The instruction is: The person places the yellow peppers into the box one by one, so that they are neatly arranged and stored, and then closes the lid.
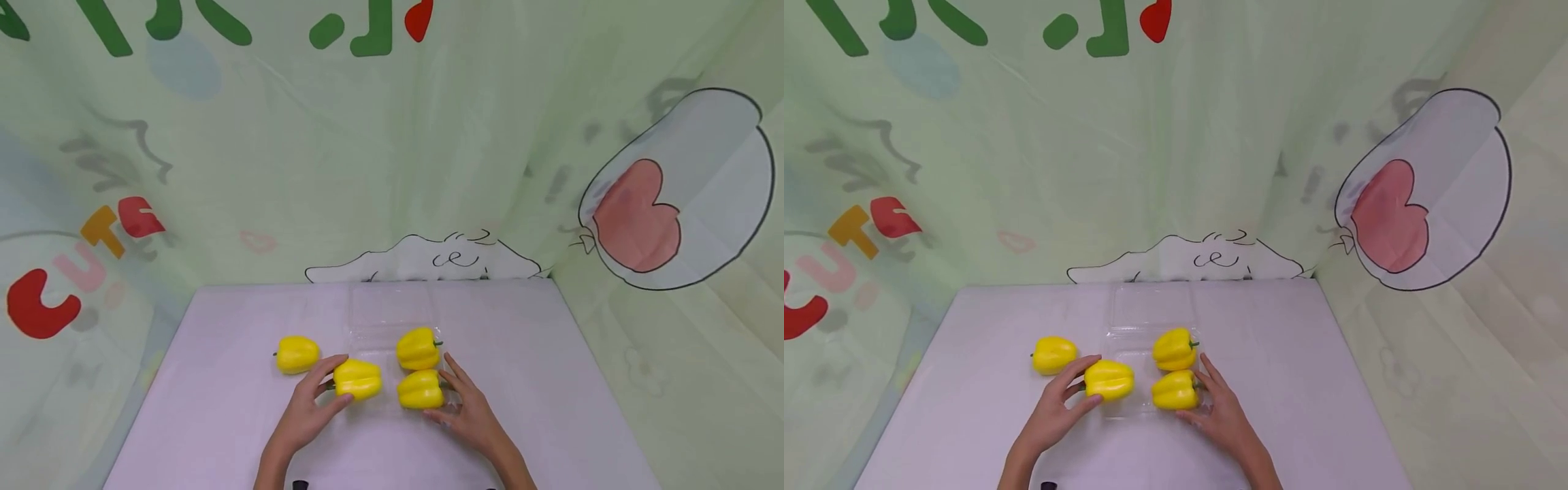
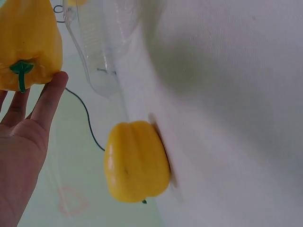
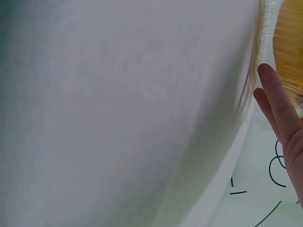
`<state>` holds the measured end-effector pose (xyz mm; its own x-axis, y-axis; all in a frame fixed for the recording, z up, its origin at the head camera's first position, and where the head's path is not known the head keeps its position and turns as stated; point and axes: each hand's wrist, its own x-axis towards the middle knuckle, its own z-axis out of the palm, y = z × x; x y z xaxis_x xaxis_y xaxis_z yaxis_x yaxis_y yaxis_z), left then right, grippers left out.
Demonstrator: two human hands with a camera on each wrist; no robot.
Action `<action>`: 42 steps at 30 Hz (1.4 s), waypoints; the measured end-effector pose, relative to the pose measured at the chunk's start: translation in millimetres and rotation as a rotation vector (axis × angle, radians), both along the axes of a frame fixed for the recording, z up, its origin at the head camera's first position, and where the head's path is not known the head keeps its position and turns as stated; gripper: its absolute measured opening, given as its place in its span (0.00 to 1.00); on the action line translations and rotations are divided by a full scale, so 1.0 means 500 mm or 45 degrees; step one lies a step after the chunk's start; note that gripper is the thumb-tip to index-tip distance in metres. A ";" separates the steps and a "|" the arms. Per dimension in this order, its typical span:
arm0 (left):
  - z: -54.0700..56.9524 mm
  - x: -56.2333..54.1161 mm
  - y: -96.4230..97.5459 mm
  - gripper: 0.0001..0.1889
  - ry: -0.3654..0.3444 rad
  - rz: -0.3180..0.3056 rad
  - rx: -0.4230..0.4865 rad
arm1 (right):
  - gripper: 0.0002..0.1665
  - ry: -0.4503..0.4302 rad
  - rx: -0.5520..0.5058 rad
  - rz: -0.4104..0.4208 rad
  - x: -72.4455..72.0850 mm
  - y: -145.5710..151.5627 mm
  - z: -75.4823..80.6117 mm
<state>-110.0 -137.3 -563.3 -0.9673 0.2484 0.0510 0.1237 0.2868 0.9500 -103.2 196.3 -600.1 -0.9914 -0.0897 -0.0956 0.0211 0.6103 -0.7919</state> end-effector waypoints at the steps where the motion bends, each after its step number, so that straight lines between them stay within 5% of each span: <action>1: -0.001 -0.002 0.004 0.34 -0.001 -0.013 0.002 | 0.55 -0.002 -0.002 0.002 -0.001 0.000 0.001; 13: -0.013 -0.014 0.029 0.34 -0.038 -0.086 -0.038 | 0.55 -0.010 -0.012 0.015 -0.005 0.002 0.003; 42: -0.034 -0.024 0.046 0.36 0.068 -0.130 -0.273 | 0.54 -0.007 -0.007 0.010 -0.002 0.000 0.002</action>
<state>-122.0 -114.4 -580.2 -0.9340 0.3554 0.0368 0.2106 0.4644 0.8602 -104.1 196.4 -599.1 -0.9901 -0.0982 -0.1007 0.0208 0.6060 -0.7952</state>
